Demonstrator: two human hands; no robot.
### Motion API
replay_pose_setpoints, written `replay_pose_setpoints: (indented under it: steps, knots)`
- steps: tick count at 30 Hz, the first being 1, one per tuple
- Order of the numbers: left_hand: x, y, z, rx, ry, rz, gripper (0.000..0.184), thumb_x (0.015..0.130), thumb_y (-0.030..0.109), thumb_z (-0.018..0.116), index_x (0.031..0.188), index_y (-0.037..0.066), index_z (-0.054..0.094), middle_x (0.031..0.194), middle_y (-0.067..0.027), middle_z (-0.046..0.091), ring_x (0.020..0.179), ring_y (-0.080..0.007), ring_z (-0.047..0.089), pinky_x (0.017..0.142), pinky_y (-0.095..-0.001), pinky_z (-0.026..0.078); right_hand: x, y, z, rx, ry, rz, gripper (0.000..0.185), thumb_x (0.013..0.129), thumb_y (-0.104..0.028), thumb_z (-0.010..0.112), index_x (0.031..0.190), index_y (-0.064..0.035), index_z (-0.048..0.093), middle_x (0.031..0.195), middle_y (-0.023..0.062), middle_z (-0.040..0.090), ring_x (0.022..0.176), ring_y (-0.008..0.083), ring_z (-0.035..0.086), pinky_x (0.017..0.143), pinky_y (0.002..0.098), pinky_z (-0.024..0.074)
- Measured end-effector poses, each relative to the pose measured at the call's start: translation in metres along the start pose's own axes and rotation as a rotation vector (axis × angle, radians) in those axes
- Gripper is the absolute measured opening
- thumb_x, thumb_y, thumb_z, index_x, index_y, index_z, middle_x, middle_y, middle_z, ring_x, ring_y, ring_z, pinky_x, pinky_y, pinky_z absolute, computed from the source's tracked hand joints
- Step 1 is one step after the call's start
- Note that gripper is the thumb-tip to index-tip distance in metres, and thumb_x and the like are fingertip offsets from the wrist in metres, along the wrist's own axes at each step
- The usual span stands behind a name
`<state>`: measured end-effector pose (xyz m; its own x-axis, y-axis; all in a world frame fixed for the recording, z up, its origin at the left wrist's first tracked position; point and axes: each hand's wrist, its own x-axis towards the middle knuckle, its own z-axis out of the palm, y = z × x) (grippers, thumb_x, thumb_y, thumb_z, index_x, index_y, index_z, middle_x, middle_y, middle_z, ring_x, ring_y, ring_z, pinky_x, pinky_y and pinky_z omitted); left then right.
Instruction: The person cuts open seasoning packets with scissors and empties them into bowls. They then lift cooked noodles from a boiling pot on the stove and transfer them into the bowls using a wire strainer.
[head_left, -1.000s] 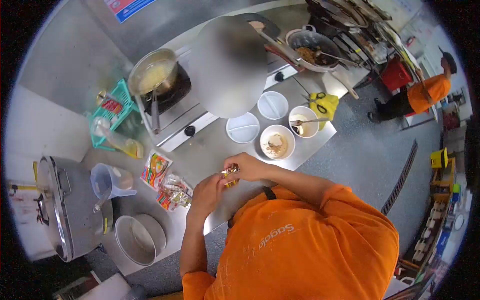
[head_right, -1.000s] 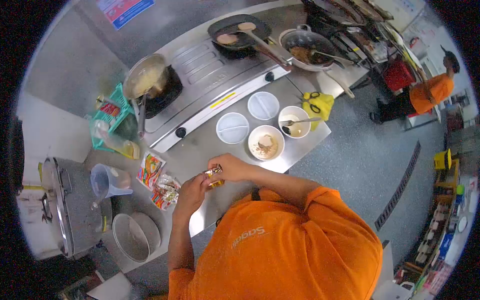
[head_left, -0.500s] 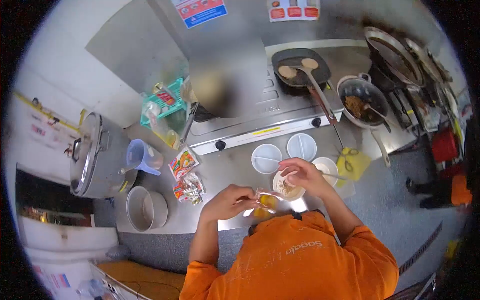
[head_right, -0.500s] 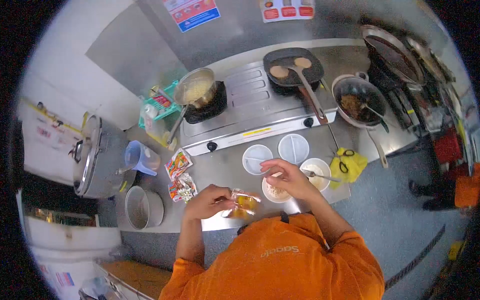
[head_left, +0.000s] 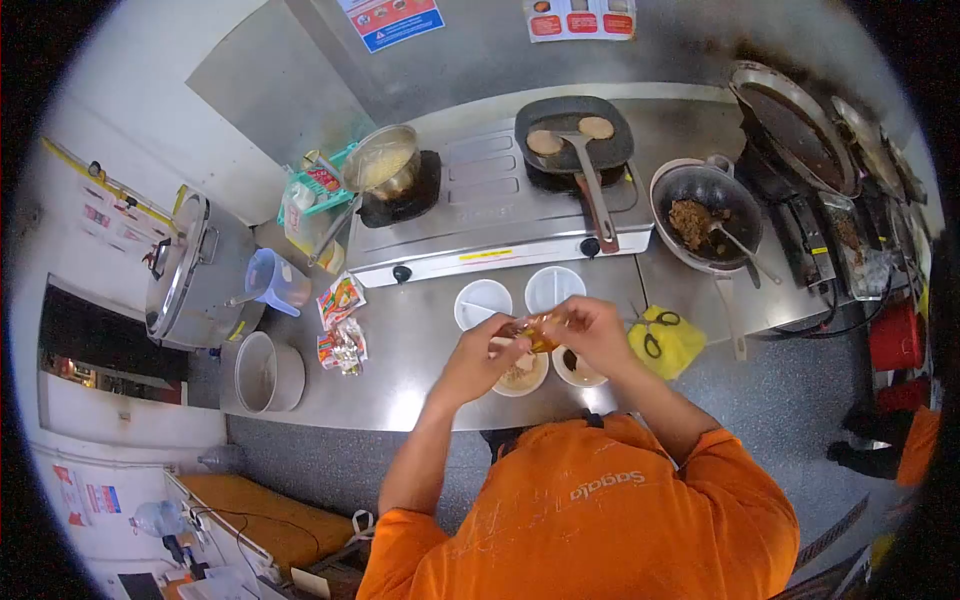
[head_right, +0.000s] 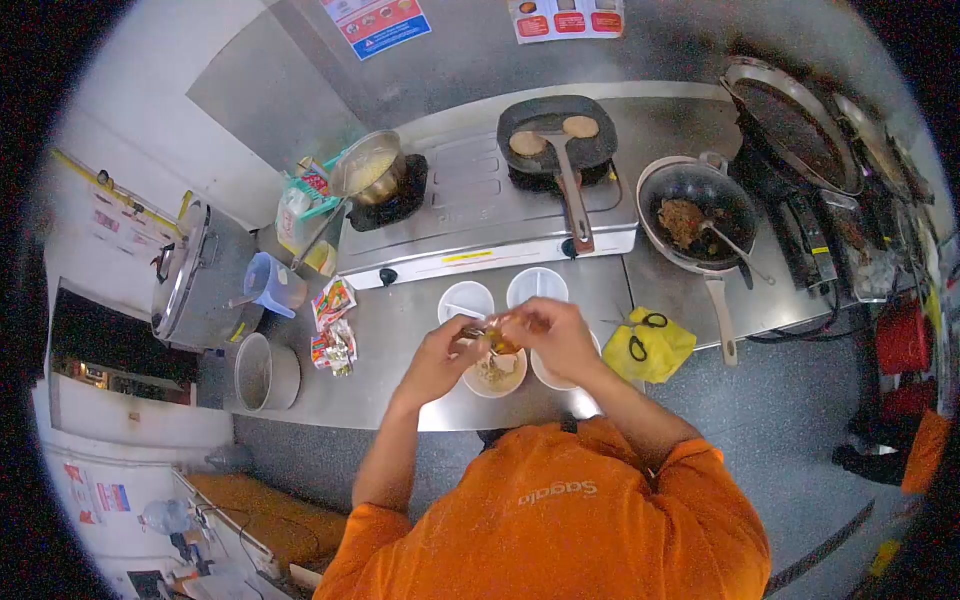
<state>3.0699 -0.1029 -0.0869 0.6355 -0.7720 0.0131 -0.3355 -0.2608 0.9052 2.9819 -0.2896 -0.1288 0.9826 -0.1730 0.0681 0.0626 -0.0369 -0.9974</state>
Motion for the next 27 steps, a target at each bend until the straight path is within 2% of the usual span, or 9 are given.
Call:
replay_pose_setpoints:
  steps: [2,5,9,11,13,15,17,22,27]
  knots:
    - [0.004,-0.02,0.032,-0.398,0.295,-0.116,0.01,0.091,0.01,0.063,0.092,0.0,0.062,0.08,-0.0007,0.064,0.076,-0.0057,0.057,0.068,-0.021,0.047,-0.004,0.001,-0.005,0.358,0.139,0.098,0.014,0.084,-0.007,0.071,0.093,0.0015,0.065,0.089,0.0063,0.068,0.077,0.012,0.064,0.07,0.025,0.0537]
    - [0.01,-0.019,0.048,-0.541,0.376,-0.129,0.009,0.09,0.009,0.064,0.092,0.0,0.063,0.081,-0.0021,0.065,0.073,-0.0062,0.058,0.064,-0.0214,0.047,-0.012,-0.018,-0.012,0.372,0.134,0.199,0.013,0.085,-0.007,0.07,0.094,0.0007,0.065,0.089,0.0077,0.068,0.076,0.0126,0.064,0.07,0.0252,0.0531]
    - [0.013,-0.008,0.051,-0.232,0.308,0.009,0.009,0.09,0.008,0.064,0.093,-0.001,0.063,0.081,-0.0022,0.066,0.073,-0.0081,0.062,0.066,-0.0226,0.051,-0.01,-0.018,-0.032,-0.096,-0.038,0.019,0.013,0.087,-0.007,0.068,0.097,-0.0003,0.064,0.085,0.0063,0.067,0.075,0.0102,0.063,0.066,0.0227,0.0512]
    - [0.011,-0.004,0.056,-0.288,0.285,-0.012,0.012,0.092,0.009,0.062,0.098,-0.001,0.063,0.087,-0.0036,0.066,0.079,-0.0097,0.064,0.069,-0.0234,0.052,-0.012,-0.013,-0.032,-0.018,-0.022,0.091,0.013,0.088,-0.008,0.067,0.096,0.0014,0.063,0.085,0.0065,0.067,0.078,0.0101,0.063,0.071,0.0238,0.0517]
    - [0.009,-0.005,0.066,-0.749,0.317,-0.214,0.016,0.094,0.012,0.059,0.103,-0.002,0.062,0.094,-0.0054,0.064,0.086,-0.0103,0.063,0.069,-0.0241,0.052,-0.012,-0.008,-0.027,0.123,0.136,0.028,0.016,0.088,-0.011,0.067,0.096,0.0016,0.063,0.083,0.0085,0.069,0.079,0.0101,0.064,0.069,0.0254,0.0515]
    - [0.008,-0.017,0.074,-0.81,0.318,-0.227,0.018,0.096,0.013,0.056,0.105,-0.002,0.061,0.1,-0.0064,0.063,0.091,-0.011,0.062,0.069,-0.0243,0.051,-0.014,-0.008,-0.027,0.035,0.144,0.018,0.017,0.088,-0.013,0.068,0.096,0.0005,0.063,0.083,0.0094,0.069,0.077,0.0121,0.065,0.069,0.0268,0.0519]
    - [0.012,-0.024,0.078,-0.521,0.354,-0.06,0.017,0.096,0.012,0.056,0.105,-0.001,0.061,0.094,-0.0051,0.063,0.086,-0.011,0.062,0.068,-0.024,0.05,-0.017,-0.015,-0.028,-0.061,0.149,0.018,0.018,0.088,-0.015,0.068,0.097,-0.0006,0.063,0.082,0.0103,0.07,0.075,0.0142,0.067,0.069,0.0281,0.0522]
    - [0.014,-0.013,0.07,-0.287,0.253,-0.049,0.013,0.093,0.011,0.059,0.1,0.0,0.063,0.085,-0.0027,0.065,0.077,-0.0079,0.06,0.068,-0.0241,0.049,-0.007,-0.048,-0.037,-0.595,-0.033,0.003,0.02,0.091,-0.018,0.061,0.098,-0.0001,0.061,0.085,0.0123,0.067,0.077,0.0222,0.066,0.072,0.0323,0.051]
    - [0.016,-0.008,0.059,-0.017,0.241,0.118,0.017,0.092,0.015,0.057,0.099,0.0,0.062,0.084,-0.0143,0.068,0.072,-0.0236,0.067,0.067,-0.0328,0.052,-0.003,-0.068,-0.027,-0.83,-0.102,-0.092,0.019,0.09,-0.018,0.055,0.091,-0.0003,0.06,0.081,0.0189,0.064,0.076,0.0383,0.063,0.069,0.0456,0.0484]
